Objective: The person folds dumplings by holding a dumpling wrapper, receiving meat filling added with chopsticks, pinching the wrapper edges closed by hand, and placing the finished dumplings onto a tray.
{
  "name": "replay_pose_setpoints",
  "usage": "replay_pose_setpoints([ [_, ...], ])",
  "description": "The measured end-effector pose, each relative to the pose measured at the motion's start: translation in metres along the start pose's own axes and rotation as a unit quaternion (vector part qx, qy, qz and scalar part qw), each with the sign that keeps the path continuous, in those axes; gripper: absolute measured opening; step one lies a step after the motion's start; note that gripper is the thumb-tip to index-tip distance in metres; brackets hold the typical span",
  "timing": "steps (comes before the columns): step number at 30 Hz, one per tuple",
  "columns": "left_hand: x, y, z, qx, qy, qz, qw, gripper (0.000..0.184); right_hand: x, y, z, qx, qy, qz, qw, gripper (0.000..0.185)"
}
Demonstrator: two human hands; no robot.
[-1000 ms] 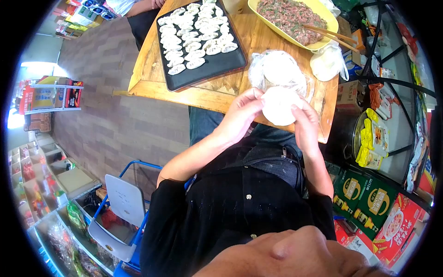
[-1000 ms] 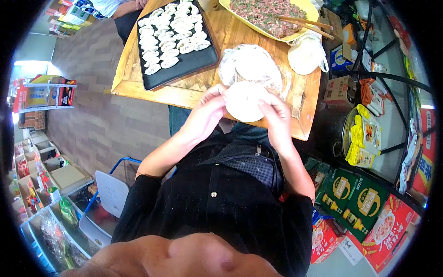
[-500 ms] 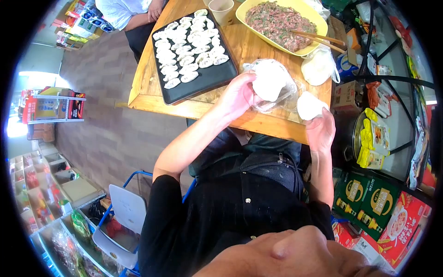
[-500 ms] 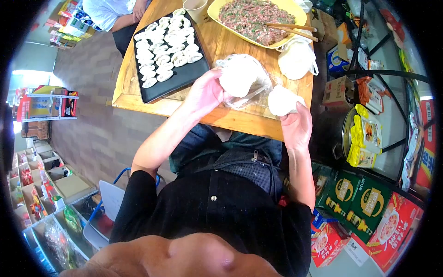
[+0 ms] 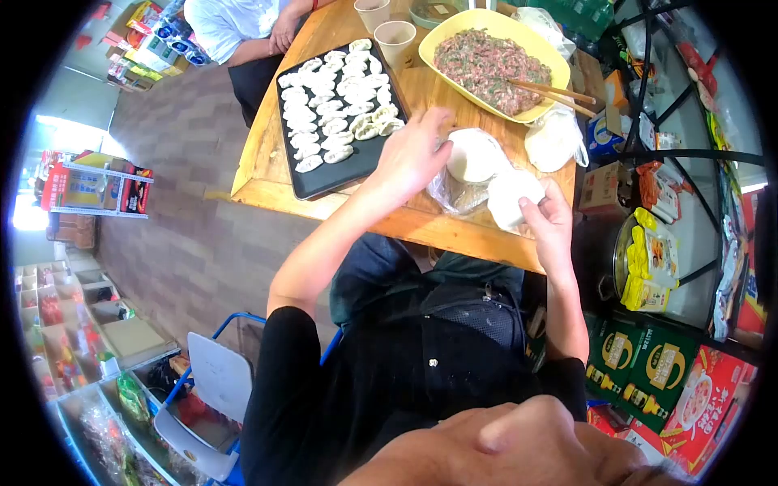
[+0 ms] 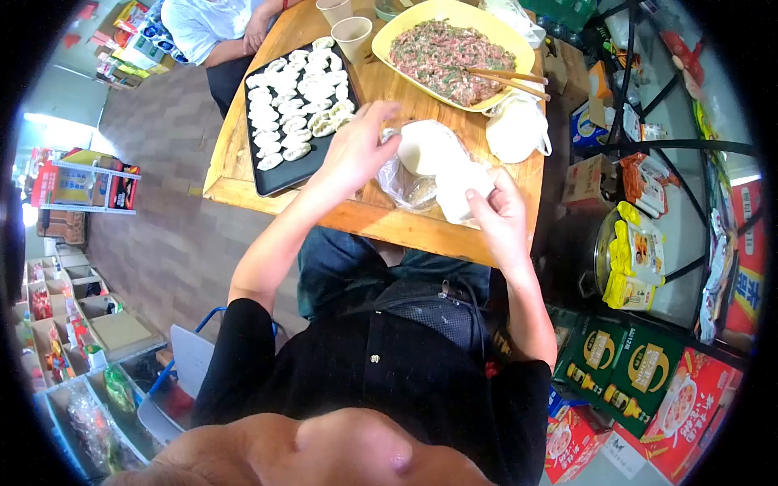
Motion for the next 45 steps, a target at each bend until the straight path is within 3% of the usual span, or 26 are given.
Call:
replay_pose_setpoints([
  [1, 0.004, -0.004, -0.002, -0.004, -0.002, -0.004, 1.0, 0.039, -0.007, 0.001, 0.007, 0.005, -0.003, -0.001, 1.0, 0.017],
  [3, 0.004, -0.007, 0.004, 0.053, -0.251, 0.01, 0.966, 0.037, -0.034, 0.002, 0.025, 0.022, -0.01, 0.06, 0.998, 0.019],
  [4, -0.019, -0.012, 0.012, 0.093, -0.502, 0.077, 0.856, 0.037, -0.047, 0.002, 0.03, 0.018, 0.002, 0.083, 0.996, 0.019],
  [5, -0.024, -0.018, 0.001, 0.112, -0.605, 0.145, 0.775, 0.056, -0.063, 0.0, 0.038, 0.012, 0.012, 0.133, 0.991, 0.016],
  [7, -0.054, -0.034, -0.015, 0.213, -0.792, 0.253, 0.513, 0.077, -0.083, 0.004, 0.038, 0.012, -0.048, 0.203, 0.978, 0.012],
  [8, -0.055, -0.043, -0.033, 0.144, -0.847, 0.35, 0.373, 0.088, -0.089, 0.012, 0.036, 0.047, -0.081, 0.193, 0.977, 0.007],
  [9, -0.065, -0.048, -0.026, 0.23, -0.841, 0.301, 0.386, 0.09, -0.09, 0.019, 0.033, 0.051, -0.088, 0.193, 0.976, 0.007],
  [11, -0.064, -0.054, -0.027, 0.217, -0.899, 0.291, 0.246, 0.09, -0.083, 0.035, 0.023, 0.022, -0.21, 0.124, 0.97, 0.007],
  [15, -0.08, -0.084, -0.019, 0.24, -0.918, 0.25, 0.19, 0.089, -0.078, 0.034, 0.022, 0.088, -0.344, 0.112, 0.928, 0.008],
  [17, -0.089, -0.117, -0.011, 0.267, -0.93, 0.18, 0.178, 0.086, -0.08, 0.016, 0.019, 0.051, -0.259, 0.107, 0.959, 0.008],
  [18, -0.078, -0.14, -0.014, 0.248, -0.93, 0.193, 0.19, 0.085, -0.078, 0.005, 0.014, 0.022, -0.228, 0.099, 0.968, 0.008],
  [19, -0.071, -0.164, -0.011, 0.215, -0.909, 0.245, 0.26, 0.08, -0.074, -0.013, 0.006, -0.015, -0.197, 0.09, 0.976, 0.008],
  [21, -0.067, -0.209, 0.029, 0.158, -0.887, 0.298, 0.317, 0.072, -0.059, -0.038, -0.005, -0.109, -0.2, 0.072, 0.971, 0.007],
  [23, -0.077, -0.24, 0.083, 0.197, -0.859, 0.275, 0.385, 0.057, -0.049, -0.053, -0.011, -0.088, -0.191, 0.077, 0.975, 0.007],
  [25, -0.068, -0.248, 0.11, 0.255, -0.769, 0.236, 0.537, 0.049, -0.041, -0.058, -0.018, -0.09, -0.183, 0.079, 0.976, 0.007],
  [27, -0.045, -0.248, 0.117, 0.287, -0.719, 0.198, 0.601, 0.046, -0.041, -0.057, -0.022, -0.09, -0.188, 0.084, 0.974, 0.007],
  [31, -0.009, -0.241, 0.129, 0.26, -0.725, 0.164, 0.616, 0.048, -0.059, -0.054, -0.011, -0.077, -0.185, 0.103, 0.974, 0.007],
  [35, 0.017, -0.236, 0.136, 0.266, -0.752, 0.116, 0.591, 0.045, -0.083, -0.056, 0.002, -0.072, -0.164, 0.151, 0.972, 0.007],
  [37, 0.02, -0.239, 0.141, 0.26, -0.747, 0.11, 0.602, 0.043, -0.087, -0.056, 0.001, -0.07, -0.163, 0.174, 0.969, 0.006],
  [39, 0.027, -0.24, 0.145, 0.257, -0.696, 0.103, 0.662, 0.042, -0.09, -0.052, -0.001, -0.07, -0.159, 0.187, 0.967, 0.006],
  [45, 0.029, -0.258, 0.157, 0.269, -0.684, 0.087, 0.672, 0.042, -0.086, -0.042, -0.003, -0.063, -0.153, 0.195, 0.967, 0.006],
])
Point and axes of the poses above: each hand's wrist, its own y-axis towards the middle knuckle, its own x-axis out of the back of the hand, z = x × y, the point moved 7 cm from there along y, towards the middle knuckle, and after that the axes turned 2 degrees about -z, right-handed, at the moved point
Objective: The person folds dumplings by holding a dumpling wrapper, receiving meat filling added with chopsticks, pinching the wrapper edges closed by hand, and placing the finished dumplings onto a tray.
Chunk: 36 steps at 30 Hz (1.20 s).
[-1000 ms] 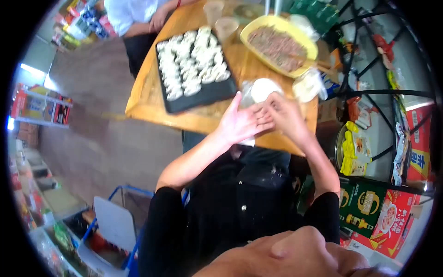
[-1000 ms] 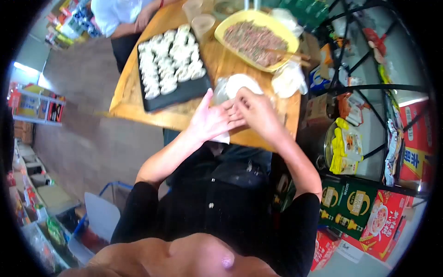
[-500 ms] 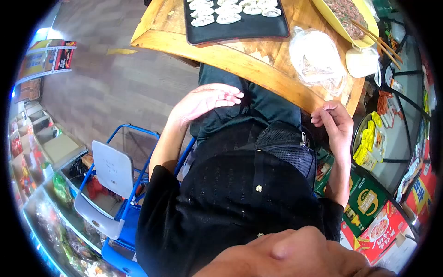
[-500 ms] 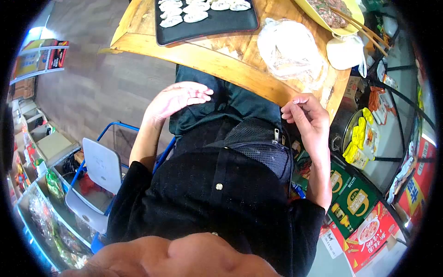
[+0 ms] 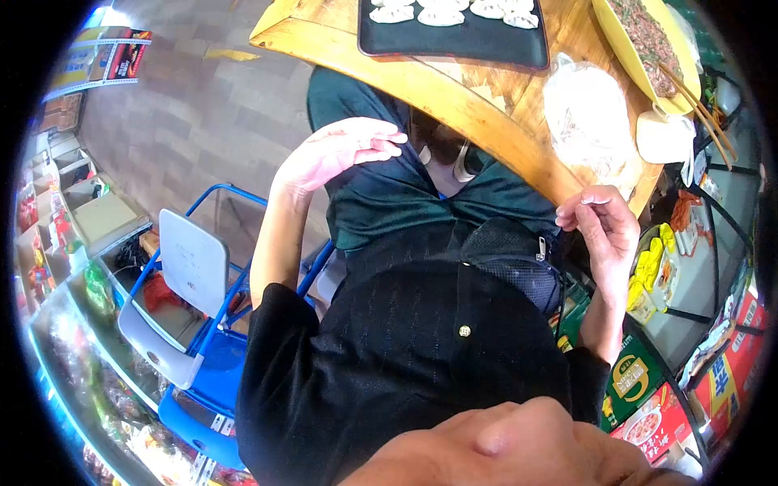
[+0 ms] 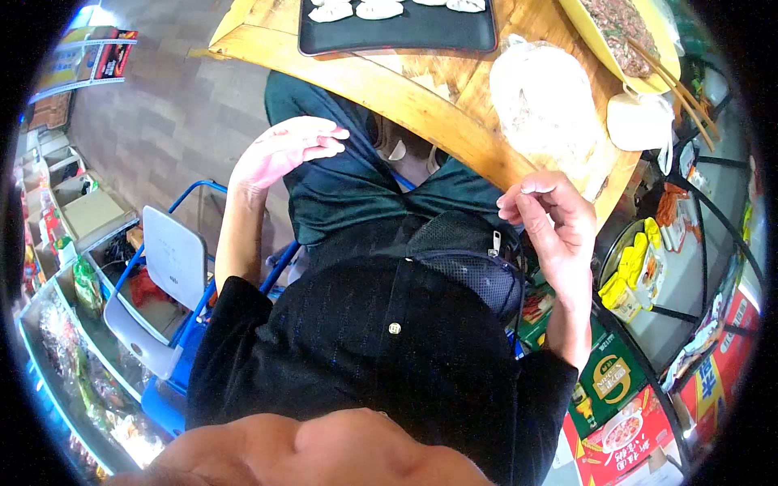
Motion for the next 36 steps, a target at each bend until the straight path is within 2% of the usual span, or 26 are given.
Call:
replay_pose_setpoints([
  [6, -0.009, 0.011, -0.008, 0.004, 0.008, 0.033, 0.999, 0.055, 0.013, 0.006, -0.007, -0.009, 0.025, -0.021, 0.999, 0.007],
  [11, -0.031, 0.022, -0.016, 0.043, 0.083, 0.058, 0.994, 0.077, 0.025, 0.006, -0.016, -0.004, 0.034, -0.041, 0.999, 0.008],
  [15, -0.061, 0.034, -0.014, 0.048, 0.022, 0.089, 0.995, 0.049, 0.04, -0.002, -0.02, 0.004, 0.058, -0.069, 0.996, 0.009],
  [18, -0.096, 0.051, -0.022, 0.021, 0.131, 0.136, 0.982, 0.024, 0.047, -0.007, -0.019, 0.005, 0.073, -0.086, 0.994, 0.008],
  [20, -0.127, 0.069, -0.034, -0.022, 0.212, 0.135, 0.968, 0.02, 0.05, -0.011, -0.018, 0.005, 0.068, -0.089, 0.994, 0.009],
  [22, -0.165, 0.091, -0.057, -0.081, 0.404, 0.07, 0.909, 0.017, 0.048, -0.014, -0.016, 0.016, 0.053, -0.079, 0.995, 0.008],
  [23, -0.177, 0.108, -0.052, -0.081, 0.41, 0.075, 0.906, 0.017, 0.048, -0.016, -0.017, 0.019, 0.056, -0.076, 0.995, 0.007],
  [24, -0.197, 0.124, -0.061, -0.231, 0.507, 0.093, 0.825, 0.019, 0.049, -0.02, -0.019, 0.024, 0.059, -0.081, 0.995, 0.007],
  [25, -0.218, 0.133, -0.065, -0.373, 0.585, 0.109, 0.712, 0.022, 0.05, -0.022, -0.021, 0.027, 0.07, -0.081, 0.994, 0.007],
  [26, -0.227, 0.149, -0.061, -0.374, 0.589, 0.113, 0.707, 0.022, 0.051, -0.024, -0.024, 0.031, 0.081, -0.079, 0.993, 0.006],
  [28, -0.246, 0.169, -0.061, -0.453, 0.649, 0.084, 0.606, 0.024, 0.055, -0.031, -0.029, 0.038, 0.088, -0.08, 0.992, 0.006],
  [29, -0.248, 0.18, -0.061, -0.453, 0.653, 0.09, 0.599, 0.024, 0.057, -0.034, -0.034, 0.035, 0.097, -0.083, 0.991, 0.006],
  [31, -0.245, 0.201, -0.066, -0.437, 0.719, 0.004, 0.54, 0.023, 0.061, -0.04, -0.04, 0.038, 0.11, -0.087, 0.989, 0.007],
  [32, -0.247, 0.204, -0.065, -0.437, 0.724, 0.01, 0.533, 0.023, 0.064, -0.043, -0.043, 0.044, 0.117, -0.09, 0.988, 0.007],
  [34, -0.244, 0.215, -0.064, -0.369, 0.78, -0.017, 0.505, 0.022, 0.07, -0.048, -0.052, 0.04, 0.134, -0.1, 0.985, 0.007],
  [36, -0.248, 0.216, -0.063, -0.362, 0.788, -0.014, 0.498, 0.02, 0.076, -0.052, -0.056, 0.046, 0.148, -0.102, 0.983, 0.008],
])
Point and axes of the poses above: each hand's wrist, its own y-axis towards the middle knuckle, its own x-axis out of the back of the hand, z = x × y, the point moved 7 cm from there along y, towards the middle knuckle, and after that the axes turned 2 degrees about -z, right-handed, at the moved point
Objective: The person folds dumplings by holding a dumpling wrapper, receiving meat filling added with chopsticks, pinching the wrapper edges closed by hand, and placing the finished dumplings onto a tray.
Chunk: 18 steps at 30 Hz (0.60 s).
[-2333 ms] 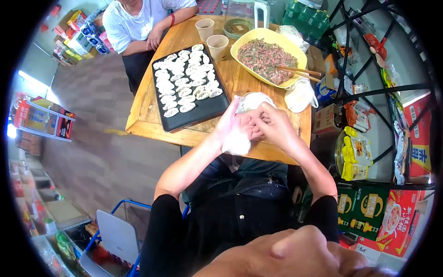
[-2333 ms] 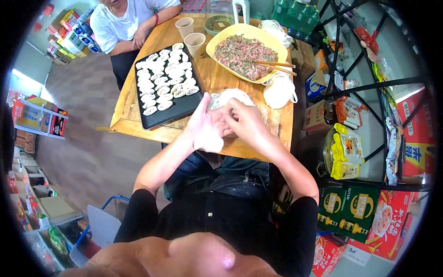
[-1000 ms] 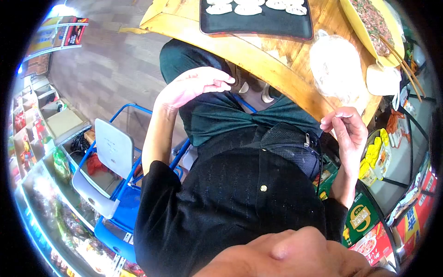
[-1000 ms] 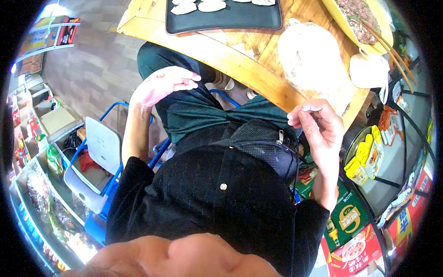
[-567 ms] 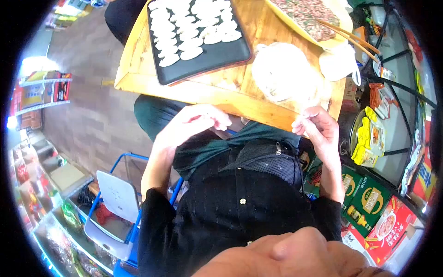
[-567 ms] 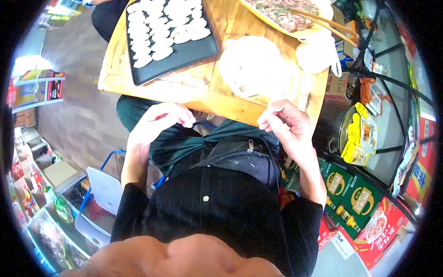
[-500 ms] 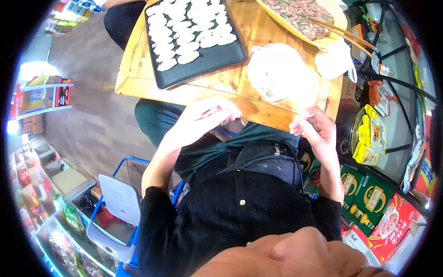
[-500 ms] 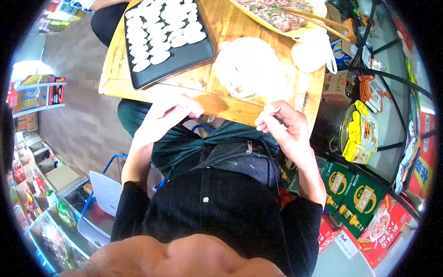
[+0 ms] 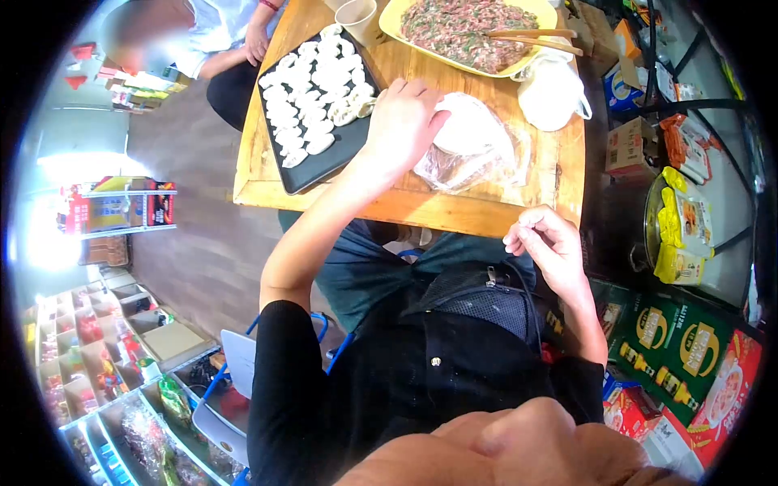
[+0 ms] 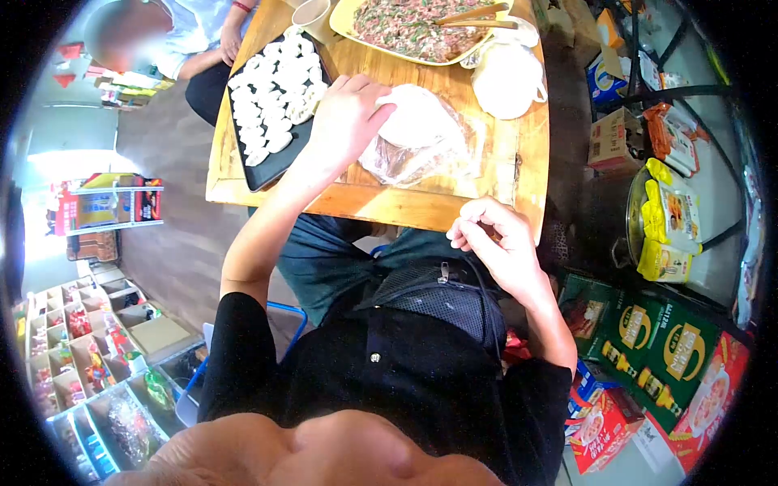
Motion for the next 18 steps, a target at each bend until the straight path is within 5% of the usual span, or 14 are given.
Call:
replay_pose_setpoints([
  [3, 0.003, 0.003, -0.008, -0.003, 0.007, 0.001, 1.0, 0.018, 0.01, -0.004, -0.003, 0.006, 0.023, -0.002, 1.0, 0.008],
  [8, -0.012, 0.014, -0.031, -0.134, -0.03, 0.066, 0.988, 0.025, 0.021, -0.007, -0.006, 0.013, 0.045, 0.005, 0.999, 0.009],
  [18, -0.02, 0.026, -0.025, -0.117, 0.047, 0.132, 0.983, 0.03, 0.042, -0.02, -0.017, 0.021, 0.063, -0.024, 0.997, 0.008],
])
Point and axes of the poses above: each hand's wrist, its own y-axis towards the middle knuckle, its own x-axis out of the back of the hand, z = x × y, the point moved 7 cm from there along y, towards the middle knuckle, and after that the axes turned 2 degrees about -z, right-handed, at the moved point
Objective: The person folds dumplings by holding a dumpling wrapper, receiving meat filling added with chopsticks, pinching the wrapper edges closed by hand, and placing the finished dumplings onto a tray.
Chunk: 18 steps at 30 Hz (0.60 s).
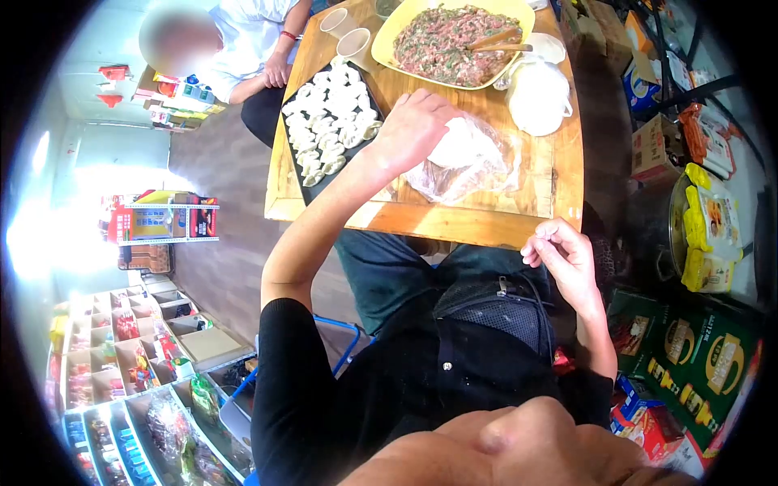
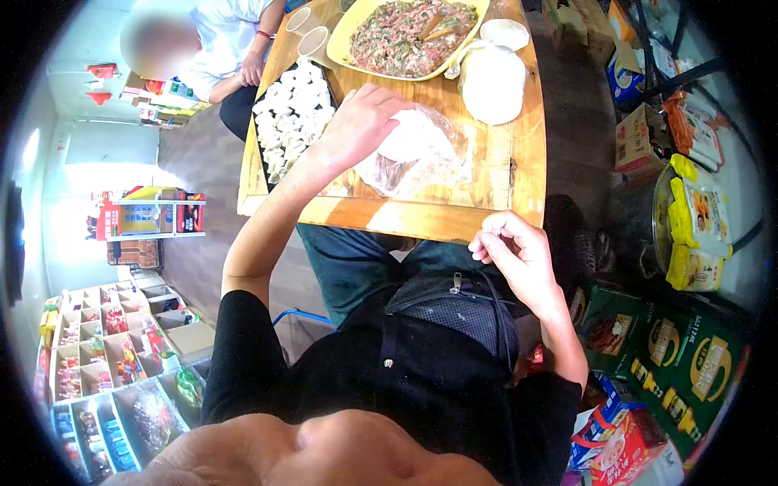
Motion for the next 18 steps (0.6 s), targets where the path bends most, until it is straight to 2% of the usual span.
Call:
replay_pose_setpoints([
  [8, -0.001, 0.004, 0.02, 0.023, -0.065, 0.009, 0.998, 0.027, -0.003, 0.001, 0.003, 0.01, -0.003, 0.001, 1.0, 0.008],
  [14, -0.015, 0.008, 0.037, -0.013, -0.112, 0.04, 0.993, 0.024, -0.007, 0.005, 0.005, 0.0, -0.015, 0.002, 1.0, 0.008],
  [18, -0.013, 0.011, 0.044, 0.003, -0.149, 0.06, 0.987, 0.022, -0.01, 0.008, 0.004, -0.007, -0.014, 0.003, 1.0, 0.008],
])
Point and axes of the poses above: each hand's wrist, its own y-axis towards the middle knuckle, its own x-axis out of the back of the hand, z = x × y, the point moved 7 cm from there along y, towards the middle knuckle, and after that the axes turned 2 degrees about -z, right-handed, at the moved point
